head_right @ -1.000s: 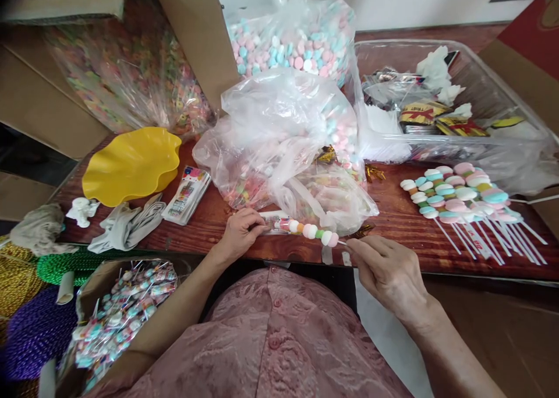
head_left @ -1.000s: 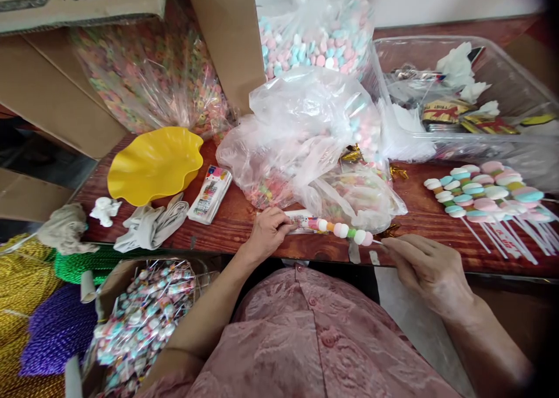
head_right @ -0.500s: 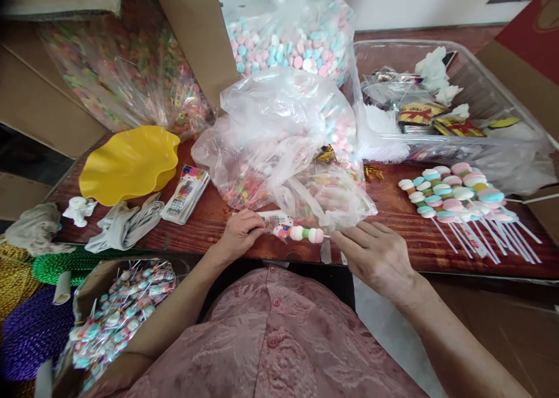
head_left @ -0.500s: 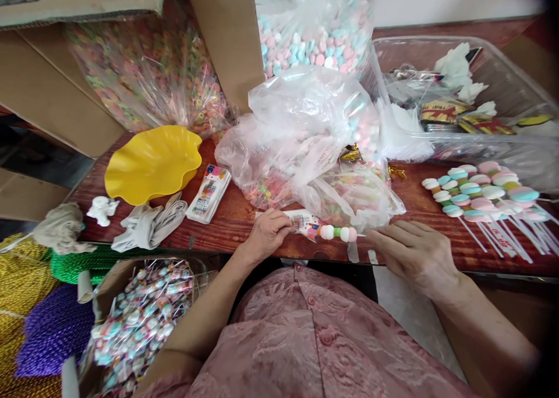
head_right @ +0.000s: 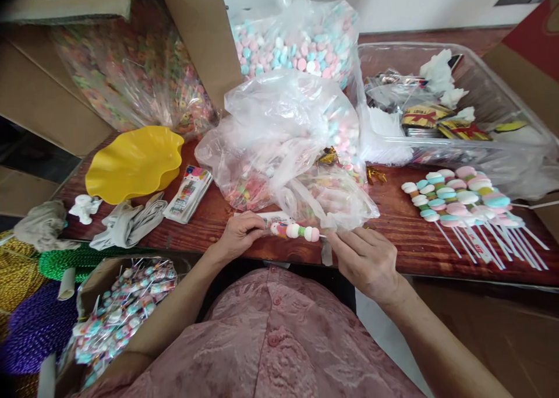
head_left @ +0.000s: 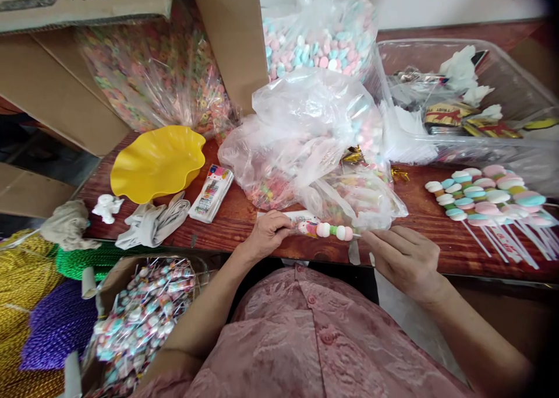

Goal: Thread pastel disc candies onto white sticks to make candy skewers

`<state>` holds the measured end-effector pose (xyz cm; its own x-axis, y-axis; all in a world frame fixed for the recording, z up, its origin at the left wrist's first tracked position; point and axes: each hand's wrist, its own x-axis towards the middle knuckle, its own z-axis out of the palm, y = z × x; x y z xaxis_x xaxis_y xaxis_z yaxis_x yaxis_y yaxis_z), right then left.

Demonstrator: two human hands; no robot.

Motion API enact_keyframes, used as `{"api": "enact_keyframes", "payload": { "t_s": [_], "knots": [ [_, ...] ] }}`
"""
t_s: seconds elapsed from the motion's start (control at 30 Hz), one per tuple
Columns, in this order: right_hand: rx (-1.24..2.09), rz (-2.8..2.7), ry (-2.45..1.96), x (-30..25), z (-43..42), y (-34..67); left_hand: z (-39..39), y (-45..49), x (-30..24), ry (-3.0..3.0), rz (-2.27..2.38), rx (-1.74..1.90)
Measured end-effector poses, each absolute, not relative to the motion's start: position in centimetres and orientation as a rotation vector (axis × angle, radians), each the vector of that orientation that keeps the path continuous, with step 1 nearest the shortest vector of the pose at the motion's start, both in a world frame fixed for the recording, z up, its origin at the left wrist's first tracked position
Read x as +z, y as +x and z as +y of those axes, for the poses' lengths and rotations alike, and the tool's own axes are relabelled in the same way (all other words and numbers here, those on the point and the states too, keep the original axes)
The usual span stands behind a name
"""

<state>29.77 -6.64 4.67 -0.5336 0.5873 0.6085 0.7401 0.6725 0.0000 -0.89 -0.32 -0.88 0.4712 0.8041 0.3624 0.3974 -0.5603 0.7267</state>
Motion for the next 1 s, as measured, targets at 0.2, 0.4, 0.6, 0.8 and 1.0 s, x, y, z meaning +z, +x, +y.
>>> {"api": "enact_keyframes", "payload": {
  "t_s": [0.2,0.4,0.6,0.8,1.0],
  "knots": [
    [-0.424,-2.321,-0.925,5.3,-6.1,31.2,-0.3,-0.7,-0.7,2.127,0.990,0.977],
    [-0.525,-2.315,-0.940,5.2,-6.9,30.6,-0.4,-0.5,-0.7,2.086,1.050,0.975],
    [-0.552,-2.270,-0.921,4.4,-7.1,28.4,-0.2,-0.3,-0.6,2.178,0.962,0.945],
    [-0.363,-2.383,-0.854,5.1,-5.1,28.9,-0.1,-0.8,-0.6,2.232,0.903,0.929],
    [-0.468,-2.476,-0.833,6.0,-4.0,29.2,0.1,-1.2,-0.6,2.257,0.844,0.871]
  ]
}}
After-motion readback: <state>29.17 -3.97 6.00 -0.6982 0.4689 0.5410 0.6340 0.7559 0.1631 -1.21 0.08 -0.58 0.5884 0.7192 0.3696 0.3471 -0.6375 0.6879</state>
